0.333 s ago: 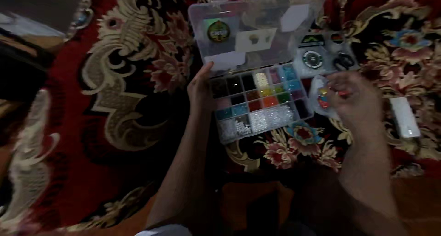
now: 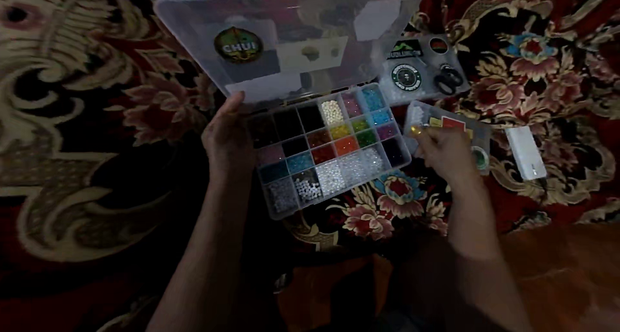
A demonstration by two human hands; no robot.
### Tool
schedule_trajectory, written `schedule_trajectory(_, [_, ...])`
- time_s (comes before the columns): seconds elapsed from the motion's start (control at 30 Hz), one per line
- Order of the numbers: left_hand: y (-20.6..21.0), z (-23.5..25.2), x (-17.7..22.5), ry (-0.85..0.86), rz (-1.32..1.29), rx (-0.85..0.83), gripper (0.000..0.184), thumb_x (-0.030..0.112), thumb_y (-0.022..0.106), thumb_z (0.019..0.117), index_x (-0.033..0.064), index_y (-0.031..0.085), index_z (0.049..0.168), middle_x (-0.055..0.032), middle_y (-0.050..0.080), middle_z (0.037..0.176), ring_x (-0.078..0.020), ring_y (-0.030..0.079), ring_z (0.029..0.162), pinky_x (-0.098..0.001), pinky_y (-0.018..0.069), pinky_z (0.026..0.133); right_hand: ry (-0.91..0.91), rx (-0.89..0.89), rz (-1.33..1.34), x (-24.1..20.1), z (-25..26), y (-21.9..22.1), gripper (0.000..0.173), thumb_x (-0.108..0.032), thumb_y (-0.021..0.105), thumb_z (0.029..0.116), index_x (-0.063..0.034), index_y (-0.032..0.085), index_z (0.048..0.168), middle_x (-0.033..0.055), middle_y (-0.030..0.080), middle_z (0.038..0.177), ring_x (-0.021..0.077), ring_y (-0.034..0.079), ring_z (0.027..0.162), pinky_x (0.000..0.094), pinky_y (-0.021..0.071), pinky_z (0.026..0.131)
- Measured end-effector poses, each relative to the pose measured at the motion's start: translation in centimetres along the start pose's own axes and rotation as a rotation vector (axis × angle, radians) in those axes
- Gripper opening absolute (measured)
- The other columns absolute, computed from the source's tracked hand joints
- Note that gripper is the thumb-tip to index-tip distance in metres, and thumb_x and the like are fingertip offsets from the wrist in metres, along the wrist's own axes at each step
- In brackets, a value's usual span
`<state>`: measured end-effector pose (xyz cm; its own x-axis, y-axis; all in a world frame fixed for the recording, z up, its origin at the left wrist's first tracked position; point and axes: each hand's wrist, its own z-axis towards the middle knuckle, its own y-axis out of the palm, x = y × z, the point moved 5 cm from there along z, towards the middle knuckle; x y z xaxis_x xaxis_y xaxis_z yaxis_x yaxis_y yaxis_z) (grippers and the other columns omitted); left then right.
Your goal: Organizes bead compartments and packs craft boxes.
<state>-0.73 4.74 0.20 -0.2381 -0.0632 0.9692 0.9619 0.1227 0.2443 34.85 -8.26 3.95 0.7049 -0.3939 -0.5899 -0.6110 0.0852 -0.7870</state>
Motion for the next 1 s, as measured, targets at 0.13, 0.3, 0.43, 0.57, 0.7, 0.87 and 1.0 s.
schedule_trajectory(0.13, [0.0,-0.1,0.1,-0.012,0.033,-0.011,0.025,0.019,0.047,0.1063,0.0085,0.065,0.120,0.0038,0.071,0.114,-0.0073,0.065,0.109,-0.0278,0.0517,0.099,-0.103,-0.096,-0.080,-0.3,0.0,1.0,0.022,-0.017,0.060,0.1042,-0.0014,0.075,0.106,0.0129,0.070,0.079,0.0244,0.065,0.068,0.0471,0.0561,0.069])
schedule_trajectory(0.3, [-0.5,0.4,0.1,-0.029,0.063,-0.037,0.026,0.018,0.044,0.1066,0.0091,0.063,0.121,0.0053,0.069,0.114,-0.0061,0.065,0.108,-0.0270,0.0515,0.098,-0.130,-0.205,-0.055,0.0,-0.6,1.1,0.018,-0.017,0.075,0.0943,-0.0040,0.073,0.107,0.0094,0.070,0.082,0.0198,0.066,0.071,0.0436,0.0565,0.070])
schedule_trajectory(0.43, [-0.3,0.5,0.5,-0.034,0.054,-0.075,0.023,0.018,0.045,0.1063,0.0121,0.064,0.120,0.0067,0.070,0.112,-0.0051,0.066,0.106,-0.0255,0.0525,0.097,-0.123,-0.253,-0.172,-0.5,-0.8,1.6,0.025,-0.022,0.084,0.0857,-0.0047,0.071,0.099,0.0095,0.069,0.082,0.0235,0.067,0.074,0.0483,0.0572,0.072])
schedule_trajectory(0.57, [-0.1,0.4,0.7,-0.031,0.046,-0.068,0.023,0.016,0.045,0.1063,0.0124,0.064,0.118,0.0071,0.070,0.111,-0.0058,0.066,0.106,-0.0256,0.0520,0.097,-0.074,-0.330,-0.292,-1.1,-1.1,2.0,0.033,-0.027,0.089,0.0802,-0.0050,0.070,0.095,0.0097,0.067,0.078,0.0262,0.065,0.073,0.0508,0.0553,0.070])
schedule_trajectory(0.7, [0.0,0.3,0.7,-0.042,0.029,-0.078,0.023,0.017,0.046,0.1065,0.0131,0.066,0.116,0.0061,0.071,0.110,-0.0057,0.066,0.107,-0.0258,0.0524,0.097,-0.035,-0.321,-0.418,-2.1,-1.2,2.5,0.040,-0.035,0.088,0.0809,-0.0023,0.069,0.096,0.0144,0.067,0.079,0.0338,0.066,0.078,0.0581,0.0531,0.073])
schedule_trajectory(0.87, [-0.4,0.4,0.6,-0.024,0.069,-0.115,0.027,0.020,0.043,0.1070,0.0135,0.065,0.121,0.0066,0.070,0.115,-0.0061,0.064,0.109,-0.0274,0.0512,0.099,-0.045,-0.280,-0.434,-2.2,-1.0,2.7,0.036,-0.035,0.084,0.0852,-0.0026,0.070,0.093,0.0139,0.068,0.079,0.0334,0.067,0.079,0.0567,0.0531,0.074])
schedule_trajectory(1.0, [-0.4,0.2,0.6,-0.047,0.056,-0.100,0.027,0.019,0.041,0.1075,0.0141,0.065,0.119,0.0068,0.071,0.111,-0.0054,0.066,0.106,-0.0256,0.0538,0.095,-0.063,-0.308,-0.347,-1.3,-0.9,2.5,0.039,-0.040,0.077,0.0912,-0.0024,0.070,0.095,0.0146,0.068,0.082,0.0336,0.068,0.081,0.0575,0.0537,0.074])
